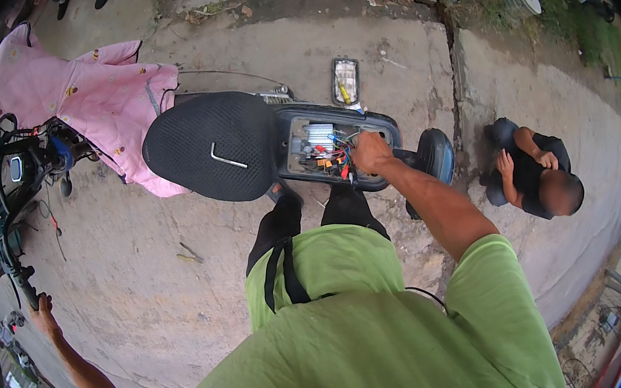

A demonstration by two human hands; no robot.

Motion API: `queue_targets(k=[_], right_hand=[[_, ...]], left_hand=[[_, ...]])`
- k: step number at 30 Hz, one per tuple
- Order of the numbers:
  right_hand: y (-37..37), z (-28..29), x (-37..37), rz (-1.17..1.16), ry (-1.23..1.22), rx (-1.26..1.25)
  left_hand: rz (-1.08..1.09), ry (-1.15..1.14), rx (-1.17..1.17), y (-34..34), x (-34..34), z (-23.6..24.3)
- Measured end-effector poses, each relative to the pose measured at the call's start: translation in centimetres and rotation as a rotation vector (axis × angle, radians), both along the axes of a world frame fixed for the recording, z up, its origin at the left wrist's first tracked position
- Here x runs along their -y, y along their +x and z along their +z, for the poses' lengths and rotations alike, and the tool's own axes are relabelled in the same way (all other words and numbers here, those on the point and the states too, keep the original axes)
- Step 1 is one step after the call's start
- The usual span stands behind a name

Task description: The person repairs the electrical system of a scooter. They open the seat compartment, connect wires to a controller, and close the compartment.

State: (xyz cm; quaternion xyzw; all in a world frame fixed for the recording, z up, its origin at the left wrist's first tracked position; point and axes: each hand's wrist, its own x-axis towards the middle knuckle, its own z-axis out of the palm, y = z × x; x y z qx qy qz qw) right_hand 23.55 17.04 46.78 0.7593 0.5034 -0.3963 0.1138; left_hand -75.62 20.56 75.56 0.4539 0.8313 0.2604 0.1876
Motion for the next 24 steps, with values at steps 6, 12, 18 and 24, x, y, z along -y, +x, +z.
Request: queue_targets(k=[6,12,18,24], right_hand=[[-0.2,-1.9,1.3,-0.058,0.128,0.119],[-0.4,2.3,0.4,-0.003,0.003,0.11],[-2.1,4.5,2.7,0.082,-0.3,-0.018],[-3.0,0.2,7.3,-0.072,-0.029,-0.003]], left_hand=[[-0.013,-0.026,-0.031,-1.4,-1.0,0.1],[-0.009,-0.031,-0.048,-0.5,-0.4,0.3],[-0.034,-0.028,-0.034,-1.5,-0.5,0.7],[-0.034,-0.033,-0.036,-1.1,-1.2,-0.1]])
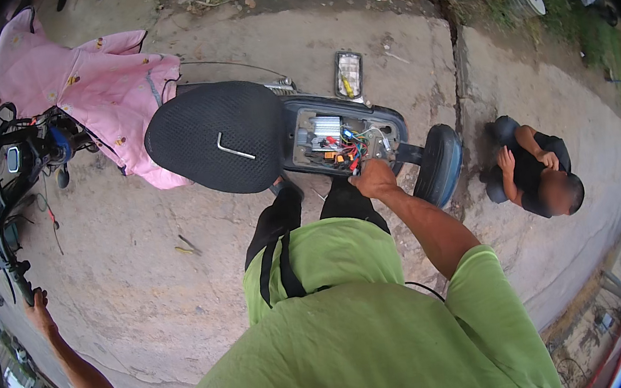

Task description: The person repairs the electrical system of a scooter. They open the seat compartment, connect wires to a controller, and close the compartment.

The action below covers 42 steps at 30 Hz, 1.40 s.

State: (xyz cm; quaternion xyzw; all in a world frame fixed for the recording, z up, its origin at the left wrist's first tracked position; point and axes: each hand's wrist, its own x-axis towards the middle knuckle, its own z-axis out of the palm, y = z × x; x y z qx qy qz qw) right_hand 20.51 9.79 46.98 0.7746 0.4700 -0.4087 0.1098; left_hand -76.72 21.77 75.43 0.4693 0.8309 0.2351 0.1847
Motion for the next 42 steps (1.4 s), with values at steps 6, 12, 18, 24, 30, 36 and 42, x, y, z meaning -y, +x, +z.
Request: queue_targets(k=[6,12,18,24,30,36,42], right_hand=[[-0.1,0.0,-2.1,-0.251,-0.103,-0.055],[0.6,0.3,-3.5,0.327,0.037,0.176],[0.0,-0.7,-5.3,0.479,-0.018,0.25],[-0.3,1.0,-4.4,0.272,-0.018,0.251],[0.5,1.8,-4.8,0.0,-0.103,0.102],[-1.7,6.0,-5.2,0.055,-0.23,0.036],[-2.8,4.9,-4.8,-0.029,-0.132,0.15]], left_hand=[[-0.003,0.008,-0.018,-0.1,0.0,0.7],[-0.003,0.006,-0.004,-0.1,-0.1,1.2],[-0.001,0.028,-0.002,0.7,-0.4,0.9],[-0.007,0.004,-0.064,0.4,-0.5,1.3],[0.001,0.014,-0.029,-0.4,-0.2,1.0],[0.024,0.014,-0.025,0.1,-0.1,1.4],[-0.005,0.016,-0.032,0.5,0.0,0.8]])
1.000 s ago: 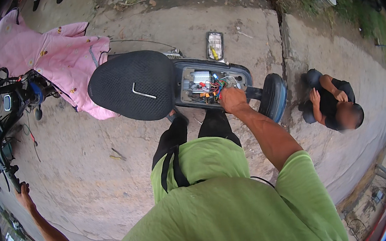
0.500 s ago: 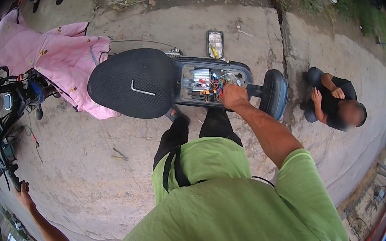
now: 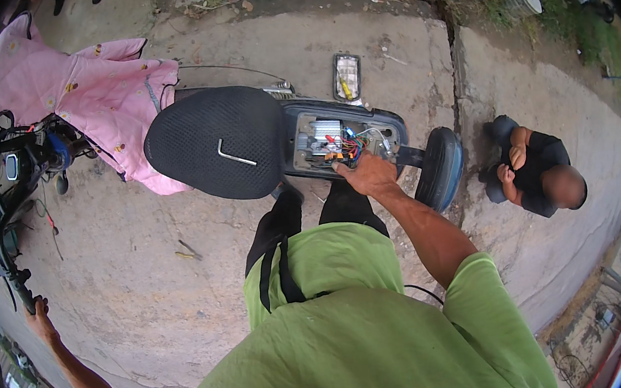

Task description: The person repairs the electrical system of a scooter. They open the seat compartment, connect wires to a controller, and close the compartment.

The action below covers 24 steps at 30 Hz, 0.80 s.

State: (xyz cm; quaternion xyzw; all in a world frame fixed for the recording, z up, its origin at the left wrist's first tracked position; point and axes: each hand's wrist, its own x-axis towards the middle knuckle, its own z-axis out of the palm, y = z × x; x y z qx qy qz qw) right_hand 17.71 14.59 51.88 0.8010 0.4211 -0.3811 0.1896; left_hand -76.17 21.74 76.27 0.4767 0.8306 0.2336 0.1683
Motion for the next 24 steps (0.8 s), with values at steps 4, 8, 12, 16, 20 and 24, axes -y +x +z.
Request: queue_targets(k=[4,8,12,16,20,24], right_hand=[[0.5,-1.0,1.1,-0.076,0.079,0.043],[0.4,-1.6,0.5,-0.175,0.037,0.023],[0.8,-1.7,0.0,-0.179,-0.025,-0.004],[1.8,-0.9,-0.3,0.003,-0.12,-0.037],[4.7,4.0,-2.8,0.141,-0.03,-0.208],[9.8,7.5,-7.1,0.286,0.154,-0.042]], left_hand=[[0.003,0.021,-0.019,0.0,0.0,0.2],[-0.026,-0.001,-0.057,-0.2,-0.5,0.8],[-0.008,-0.027,-0.062,-1.0,-0.6,0.3],[0.013,-0.014,-0.007,-1.4,0.3,-0.3],[-0.006,0.001,0.003,-1.2,0.9,-0.2],[0.002,-0.022,-0.023,0.3,0.9,0.4]])
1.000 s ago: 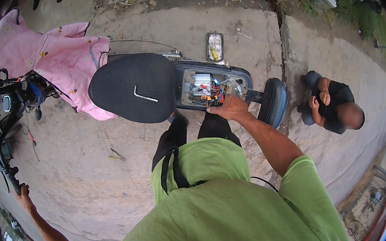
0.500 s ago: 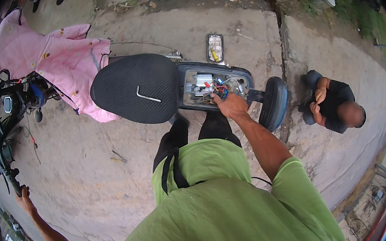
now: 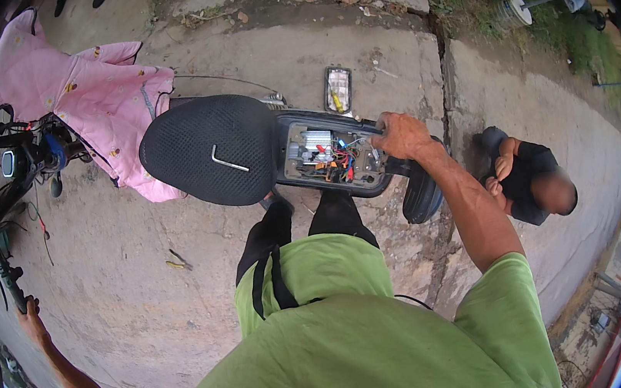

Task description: The person repairs the electrical system of a scooter. They open the seat compartment, connect wires to a controller, and close the compartment.

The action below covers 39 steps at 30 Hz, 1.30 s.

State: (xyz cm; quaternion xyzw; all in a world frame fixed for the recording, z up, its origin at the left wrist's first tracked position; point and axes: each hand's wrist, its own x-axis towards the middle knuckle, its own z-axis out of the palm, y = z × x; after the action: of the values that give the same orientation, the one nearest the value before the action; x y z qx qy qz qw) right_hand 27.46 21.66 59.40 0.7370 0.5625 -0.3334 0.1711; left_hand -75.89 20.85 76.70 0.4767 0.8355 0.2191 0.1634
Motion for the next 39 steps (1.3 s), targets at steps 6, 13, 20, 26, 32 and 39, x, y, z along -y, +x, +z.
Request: queue_targets(k=[6,13,20,26,32,39], right_hand=[[10.7,-2.9,0.0,-0.342,-0.136,-0.219],[9.5,-5.5,-1.3,-0.364,-0.358,-0.509],[5.4,-11.6,-2.6,-0.034,-0.355,-0.665],[2.5,-11.2,-3.5,0.324,-0.221,-0.614],[1.2,-10.3,-4.1,0.624,0.023,-0.578],[0.5,-11.6,-3.7,0.27,-0.193,-0.81]], left_hand=[[0.05,-0.044,-0.093,0.9,0.1,-0.7],[0.214,-0.001,-0.305,10.5,4.3,-1.8],[0.562,0.21,0.228,31.6,15.7,-14.7],[0.308,-0.221,0.91,63.7,15.1,-25.6],[0.093,-0.314,1.085,78.3,9.0,-30.5],[0.06,-0.456,0.963,81.1,8.7,-34.9]])
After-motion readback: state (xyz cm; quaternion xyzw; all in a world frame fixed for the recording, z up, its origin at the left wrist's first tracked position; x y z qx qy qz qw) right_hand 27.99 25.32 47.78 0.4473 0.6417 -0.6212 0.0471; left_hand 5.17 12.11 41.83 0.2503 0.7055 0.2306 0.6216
